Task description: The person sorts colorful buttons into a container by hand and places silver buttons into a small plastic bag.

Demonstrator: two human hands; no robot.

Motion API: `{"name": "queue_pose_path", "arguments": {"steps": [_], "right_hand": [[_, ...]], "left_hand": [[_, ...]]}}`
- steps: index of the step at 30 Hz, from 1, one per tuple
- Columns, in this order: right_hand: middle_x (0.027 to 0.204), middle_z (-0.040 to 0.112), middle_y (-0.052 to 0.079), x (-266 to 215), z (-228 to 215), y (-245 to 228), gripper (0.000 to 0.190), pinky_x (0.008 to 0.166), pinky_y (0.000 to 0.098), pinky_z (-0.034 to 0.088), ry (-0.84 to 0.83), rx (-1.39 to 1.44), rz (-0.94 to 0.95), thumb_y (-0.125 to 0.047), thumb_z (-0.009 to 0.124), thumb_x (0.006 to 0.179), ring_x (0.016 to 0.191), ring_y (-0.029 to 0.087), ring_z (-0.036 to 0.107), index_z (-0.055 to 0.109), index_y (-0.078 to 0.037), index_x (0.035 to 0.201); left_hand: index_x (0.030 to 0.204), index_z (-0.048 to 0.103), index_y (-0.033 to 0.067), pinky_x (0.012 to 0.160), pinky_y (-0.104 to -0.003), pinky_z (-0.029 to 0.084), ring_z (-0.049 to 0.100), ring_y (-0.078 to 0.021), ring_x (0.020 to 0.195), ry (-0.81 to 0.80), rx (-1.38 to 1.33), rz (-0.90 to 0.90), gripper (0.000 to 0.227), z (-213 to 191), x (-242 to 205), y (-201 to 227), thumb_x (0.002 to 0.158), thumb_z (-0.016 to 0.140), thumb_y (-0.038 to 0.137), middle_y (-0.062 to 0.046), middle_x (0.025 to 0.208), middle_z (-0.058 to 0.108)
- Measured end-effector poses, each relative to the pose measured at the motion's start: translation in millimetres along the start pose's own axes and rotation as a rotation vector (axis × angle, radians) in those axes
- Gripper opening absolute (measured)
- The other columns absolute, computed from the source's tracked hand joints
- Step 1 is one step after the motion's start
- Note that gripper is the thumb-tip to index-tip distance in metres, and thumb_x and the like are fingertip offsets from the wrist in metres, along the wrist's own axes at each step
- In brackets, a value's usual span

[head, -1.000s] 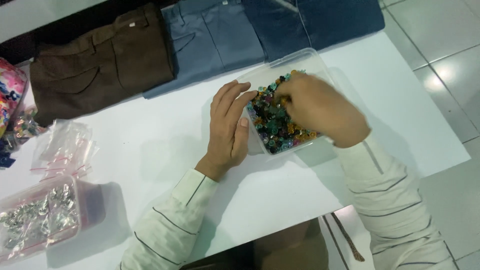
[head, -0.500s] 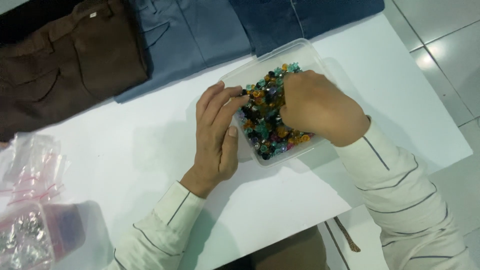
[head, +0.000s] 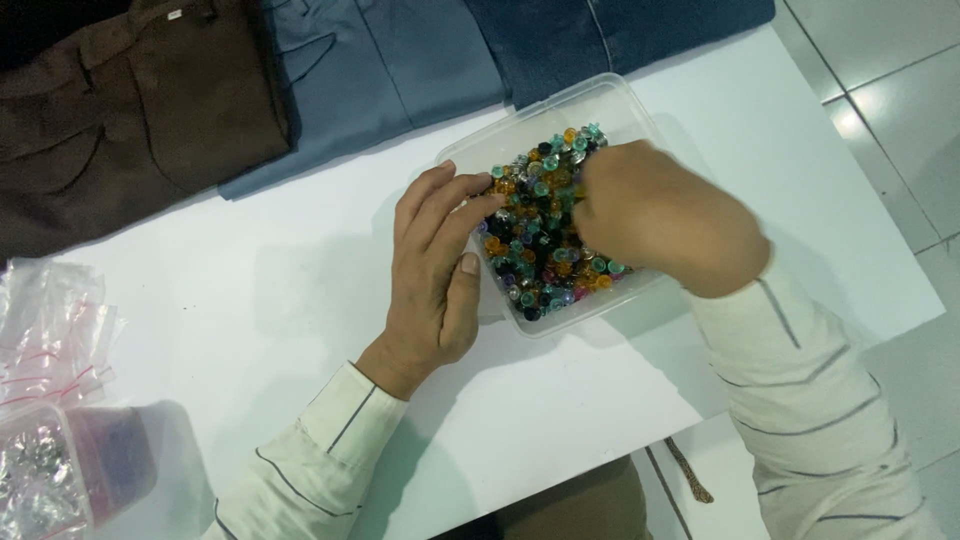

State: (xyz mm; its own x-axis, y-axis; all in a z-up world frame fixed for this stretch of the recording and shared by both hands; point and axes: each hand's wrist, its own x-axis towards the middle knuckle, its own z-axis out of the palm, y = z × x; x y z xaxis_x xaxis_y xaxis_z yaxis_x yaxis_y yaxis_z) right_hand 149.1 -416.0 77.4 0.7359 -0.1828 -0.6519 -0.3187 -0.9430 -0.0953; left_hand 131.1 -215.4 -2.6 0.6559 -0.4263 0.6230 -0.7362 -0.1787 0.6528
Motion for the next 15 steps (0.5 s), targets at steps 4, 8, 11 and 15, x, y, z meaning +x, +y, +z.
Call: {"name": "queue_pose_path", "arguments": {"steps": [4, 8, 11, 15], "right_hand": [[0.067, 0.052, 0.008, 2, 0, 0, 0.028, 0.050, 0.0394, 0.035, -0.019, 0.161, -0.173, -0.018, 0.041, 0.095, 0.056, 0.023, 0.045, 0.046, -0.006, 0.071], [0.111, 0.076, 0.006, -10, -8, 8, 0.042, 0.083, 0.0373, 0.051, 0.179, 0.292, -0.442, -0.013, 0.042, 0.090, 0.095, 0.022, 0.070, 0.072, -0.012, 0.119], [0.099, 0.075, 0.012, -8, -4, 19, 0.037, 0.074, 0.0423, 0.052, 0.396, 0.260, -0.439, -0.007, 0.041, 0.091, 0.085, 0.029, 0.069, 0.073, -0.003, 0.109], [0.064, 0.051, 0.015, 0, 4, 19, 0.029, 0.051, 0.0454, 0.032, 0.318, 0.142, -0.174, -0.006, 0.044, 0.095, 0.056, 0.027, 0.041, 0.045, 0.003, 0.068]], "left_hand": [[0.132, 0.056, 0.0024, 0.126, -0.058, 0.035, 0.041, -0.0418, 0.142, 0.004, 0.001, -0.003, 0.041, 1, 2, 0, 0.109, 0.029, 0.022, -0.017, 0.139, 0.056], [0.128, 0.057, 0.0004, 0.124, -0.057, 0.036, 0.043, -0.0429, 0.140, 0.002, 0.030, 0.000, 0.044, 0, 1, 3, 0.110, 0.026, 0.026, -0.017, 0.137, 0.056], [0.128, 0.057, 0.0013, 0.125, -0.057, 0.035, 0.043, -0.0419, 0.140, -0.006, 0.024, -0.004, 0.044, -1, 3, 4, 0.110, 0.026, 0.026, -0.017, 0.138, 0.056], [0.130, 0.057, 0.0020, 0.125, -0.057, 0.036, 0.044, -0.0420, 0.139, 0.004, 0.009, -0.004, 0.042, -1, 2, 3, 0.110, 0.027, 0.025, -0.017, 0.137, 0.057]]}}
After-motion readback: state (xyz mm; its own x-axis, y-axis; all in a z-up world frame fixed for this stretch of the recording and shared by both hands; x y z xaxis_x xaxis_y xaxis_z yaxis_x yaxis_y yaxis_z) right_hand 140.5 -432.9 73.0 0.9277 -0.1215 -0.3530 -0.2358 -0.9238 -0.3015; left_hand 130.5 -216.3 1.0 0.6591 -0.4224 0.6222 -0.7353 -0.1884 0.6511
